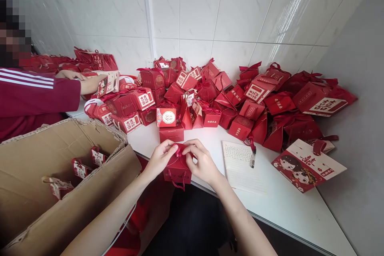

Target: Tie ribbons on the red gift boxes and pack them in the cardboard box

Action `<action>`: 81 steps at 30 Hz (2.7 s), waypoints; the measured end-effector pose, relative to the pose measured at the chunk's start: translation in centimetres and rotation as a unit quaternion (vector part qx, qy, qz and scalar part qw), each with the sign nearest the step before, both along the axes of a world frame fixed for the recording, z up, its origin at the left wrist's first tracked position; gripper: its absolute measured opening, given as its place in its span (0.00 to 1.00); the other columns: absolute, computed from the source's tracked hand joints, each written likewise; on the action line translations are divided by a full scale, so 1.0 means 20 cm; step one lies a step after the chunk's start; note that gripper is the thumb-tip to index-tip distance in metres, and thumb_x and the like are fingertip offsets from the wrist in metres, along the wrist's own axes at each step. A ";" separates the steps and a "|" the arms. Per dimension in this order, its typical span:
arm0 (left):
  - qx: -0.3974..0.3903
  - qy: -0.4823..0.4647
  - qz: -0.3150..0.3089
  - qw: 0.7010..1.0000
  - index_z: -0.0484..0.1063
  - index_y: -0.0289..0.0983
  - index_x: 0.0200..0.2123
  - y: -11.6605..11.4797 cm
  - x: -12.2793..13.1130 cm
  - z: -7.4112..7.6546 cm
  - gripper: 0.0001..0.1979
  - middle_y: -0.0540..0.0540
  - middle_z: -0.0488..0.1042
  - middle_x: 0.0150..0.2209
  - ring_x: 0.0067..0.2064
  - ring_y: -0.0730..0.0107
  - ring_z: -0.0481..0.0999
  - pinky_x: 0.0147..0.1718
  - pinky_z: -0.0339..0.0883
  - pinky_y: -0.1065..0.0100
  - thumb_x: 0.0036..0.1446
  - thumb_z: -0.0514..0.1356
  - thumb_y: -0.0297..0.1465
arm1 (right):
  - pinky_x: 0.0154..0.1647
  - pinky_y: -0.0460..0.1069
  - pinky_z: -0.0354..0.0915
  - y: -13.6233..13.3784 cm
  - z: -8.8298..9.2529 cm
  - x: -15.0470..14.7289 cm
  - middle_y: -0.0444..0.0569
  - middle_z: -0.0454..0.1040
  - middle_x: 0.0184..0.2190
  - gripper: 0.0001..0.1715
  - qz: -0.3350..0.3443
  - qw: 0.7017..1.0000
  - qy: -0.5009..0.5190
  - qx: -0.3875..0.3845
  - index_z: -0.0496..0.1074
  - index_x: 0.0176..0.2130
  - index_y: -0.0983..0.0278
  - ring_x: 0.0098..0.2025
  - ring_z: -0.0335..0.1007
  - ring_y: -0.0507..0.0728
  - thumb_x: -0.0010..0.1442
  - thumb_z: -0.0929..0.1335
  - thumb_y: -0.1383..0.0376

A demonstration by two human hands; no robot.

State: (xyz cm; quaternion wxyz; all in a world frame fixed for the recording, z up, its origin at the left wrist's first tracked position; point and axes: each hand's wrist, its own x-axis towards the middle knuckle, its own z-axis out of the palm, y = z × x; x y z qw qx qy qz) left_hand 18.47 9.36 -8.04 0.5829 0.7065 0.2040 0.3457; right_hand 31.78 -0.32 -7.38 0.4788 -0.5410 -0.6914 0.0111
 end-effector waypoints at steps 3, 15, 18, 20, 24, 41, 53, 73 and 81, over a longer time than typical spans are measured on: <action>0.003 -0.001 0.004 1.000 0.63 0.37 0.28 0.00 0.00 0.00 0.10 0.52 0.69 0.25 0.31 0.72 0.71 0.35 0.64 0.70 0.56 0.54 0.37 | 0.46 0.55 0.66 -0.04 0.00 -0.02 0.53 0.65 0.43 0.05 -0.013 0.999 -0.048 -0.002 0.68 0.37 0.61 0.47 0.65 0.59 0.58 0.64 0.69; 0.087 0.038 0.061 0.994 0.64 0.37 0.27 0.00 -0.02 0.01 0.10 0.51 0.69 0.28 0.33 0.71 0.70 0.36 0.63 0.70 0.56 0.53 0.37 | 0.43 0.52 0.68 -0.02 0.00 0.00 0.52 0.65 0.40 0.06 -0.029 0.998 -0.047 -0.016 0.70 0.35 0.61 0.42 0.68 0.57 0.61 0.63 0.67; 0.116 0.054 0.081 0.988 0.65 0.38 0.28 -0.01 -0.04 0.02 0.10 0.50 0.69 0.30 0.35 0.70 0.69 0.36 0.62 0.71 0.57 0.53 0.37 | 0.42 0.51 0.68 -0.03 0.00 0.01 0.52 0.65 0.39 0.07 -0.031 0.998 -0.056 -0.016 0.69 0.36 0.61 0.41 0.69 0.56 0.62 0.62 0.68; 0.131 0.061 0.092 0.985 0.65 0.38 0.29 -0.01 -0.06 0.02 0.10 0.50 0.69 0.29 0.34 0.70 0.69 0.35 0.61 0.71 0.57 0.52 0.38 | 0.42 0.51 0.68 -0.04 0.00 0.02 0.52 0.65 0.39 0.08 -0.028 0.997 -0.072 -0.014 0.69 0.36 0.61 0.42 0.68 0.56 0.63 0.61 0.68; 0.166 0.094 0.132 0.973 0.64 0.39 0.28 -0.02 -0.10 0.02 0.11 0.51 0.69 0.26 0.29 0.71 0.67 0.34 0.60 0.69 0.59 0.51 0.38 | 0.42 0.52 0.69 -0.05 0.00 0.04 0.53 0.64 0.40 0.10 -0.022 0.995 -0.098 -0.026 0.68 0.36 0.61 0.41 0.68 0.56 0.64 0.59 0.67; 0.194 0.082 0.138 0.968 0.67 0.39 0.30 -0.01 -0.15 -0.07 0.07 0.43 0.75 0.41 0.46 0.62 0.73 0.47 0.62 0.59 0.57 0.53 0.34 | 0.34 0.50 0.70 -0.12 -0.02 0.10 0.55 0.65 0.45 0.14 -0.069 0.971 -0.214 -0.076 0.68 0.40 0.61 0.38 0.70 0.56 0.63 0.56 0.71; 0.141 0.084 0.100 0.981 0.66 0.38 0.31 -0.02 -0.15 -0.08 0.08 0.43 0.70 0.47 0.44 0.65 0.72 0.39 0.67 0.66 0.55 0.54 0.36 | 0.44 0.54 0.66 -0.06 0.13 0.14 0.53 0.70 0.42 0.09 -0.047 0.988 -0.119 -0.090 0.71 0.38 0.61 0.42 0.69 0.59 0.61 0.62 0.65; 0.272 0.130 0.112 0.947 0.69 0.39 0.32 -0.05 -0.08 -0.02 0.02 0.47 0.67 0.36 0.43 0.63 0.66 0.45 0.62 0.60 0.54 0.57 0.28 | 0.37 0.49 0.62 0.22 0.16 0.07 0.50 0.75 0.33 0.14 -0.086 0.974 0.053 -0.205 0.70 0.33 0.64 0.34 0.70 0.56 0.59 0.63 0.57; 0.289 0.104 0.079 0.948 0.69 0.39 0.35 -0.03 -0.07 -0.03 0.04 0.48 0.70 0.38 0.45 0.65 0.67 0.48 0.60 0.59 0.55 0.56 0.26 | 0.34 0.51 0.64 -0.03 0.11 0.24 0.53 0.73 0.27 0.31 -0.053 0.870 0.166 -0.461 0.68 0.25 0.66 0.31 0.71 0.58 0.50 0.64 0.40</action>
